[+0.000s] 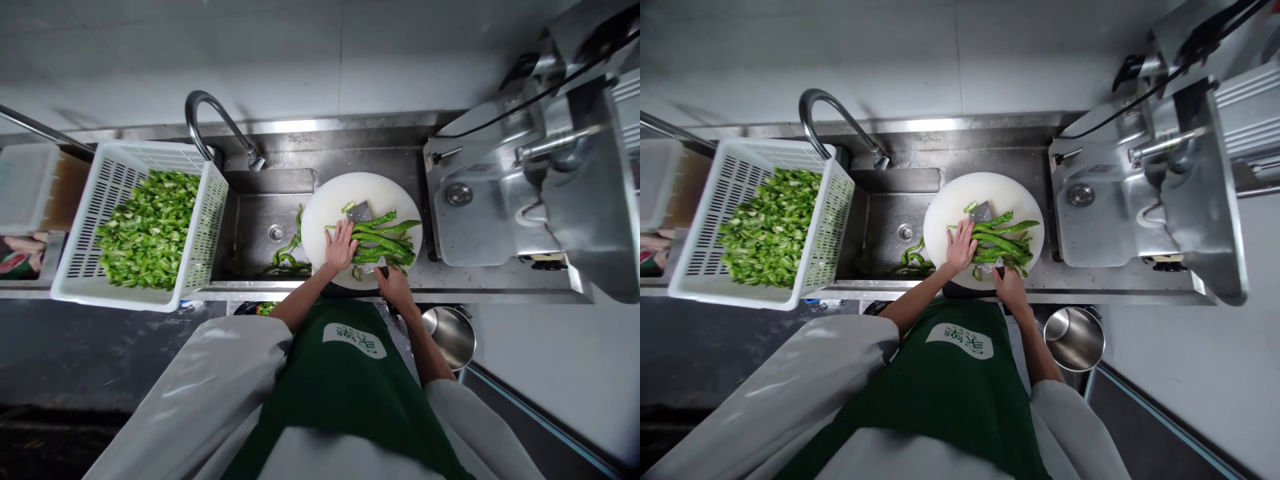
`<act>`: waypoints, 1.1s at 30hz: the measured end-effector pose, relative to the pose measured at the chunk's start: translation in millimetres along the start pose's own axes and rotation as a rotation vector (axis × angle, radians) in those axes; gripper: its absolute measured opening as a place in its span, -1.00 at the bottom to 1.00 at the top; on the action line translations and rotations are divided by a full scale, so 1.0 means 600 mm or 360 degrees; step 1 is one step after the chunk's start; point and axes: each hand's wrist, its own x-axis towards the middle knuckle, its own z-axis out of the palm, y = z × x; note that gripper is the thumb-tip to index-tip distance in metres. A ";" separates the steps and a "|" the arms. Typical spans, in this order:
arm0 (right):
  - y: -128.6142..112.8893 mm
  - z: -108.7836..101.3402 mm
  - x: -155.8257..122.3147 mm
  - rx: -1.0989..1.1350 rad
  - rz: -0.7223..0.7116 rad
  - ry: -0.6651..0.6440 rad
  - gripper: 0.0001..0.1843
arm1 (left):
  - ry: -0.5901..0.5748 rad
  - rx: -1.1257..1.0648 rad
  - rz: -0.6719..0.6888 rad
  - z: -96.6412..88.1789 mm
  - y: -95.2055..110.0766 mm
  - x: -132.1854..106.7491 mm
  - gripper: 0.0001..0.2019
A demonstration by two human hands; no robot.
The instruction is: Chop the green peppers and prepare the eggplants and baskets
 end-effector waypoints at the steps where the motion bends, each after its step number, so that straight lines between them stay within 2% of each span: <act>1: -0.004 -0.011 -0.001 -0.0041 -0.0019 0.0000 -0.69 | -0.0002 -0.0024 -0.0014 -0.001 0.001 0.000 -0.34; 7: -0.033 -0.065 -0.011 -0.0352 0.0073 -0.0136 -0.67 | -0.0027 -0.0230 -0.0098 -0.013 0.004 0.001 -0.36; 10: -0.042 -0.078 -0.016 -0.0270 0.0167 -0.0229 -0.66 | -0.0027 -0.0395 -0.0166 -0.033 -0.001 0.000 -0.36; 13: -0.040 -0.084 -0.019 -0.0095 0.0189 -0.0281 -0.70 | 0.0141 -0.0535 -0.0190 -0.065 0.004 0.000 -0.36; 16: -0.038 -0.089 -0.020 -0.0053 0.0142 -0.0297 -0.72 | 0.0298 -0.0541 0.0034 -0.091 0.034 -0.004 -0.35; 17: -0.040 -0.092 -0.020 -0.0057 0.0119 -0.0307 -0.72 | 0.0268 -0.0500 0.0172 -0.094 0.048 -0.005 -0.34; 19: -0.047 -0.100 -0.021 -0.0052 0.0085 -0.0341 -0.73 | 0.0083 -0.0376 0.0439 -0.091 0.075 -0.008 -0.31; 21: -0.056 -0.112 -0.023 -0.0018 0.0085 -0.0380 -0.73 | -0.0133 -0.0267 0.0554 -0.079 0.093 -0.005 -0.29; 23: -0.063 -0.125 -0.027 0.0015 0.0092 -0.0415 -0.73 | -0.0219 -0.0225 0.0481 -0.065 0.100 0.007 -0.29; 27: -0.061 -0.157 -0.044 -0.0040 0.0018 -0.0441 -0.72 | -0.0188 -0.0226 0.0262 -0.055 0.093 0.051 -0.31; 30: -0.044 -0.188 -0.076 -0.0221 -0.0046 -0.0429 -0.68 | -0.0239 -0.0202 0.0210 -0.055 0.080 0.080 -0.31; 33: -0.009 -0.227 -0.129 -0.0428 -0.0106 -0.0338 -0.68 | -0.0348 -0.0134 0.0197 -0.053 0.064 0.093 -0.30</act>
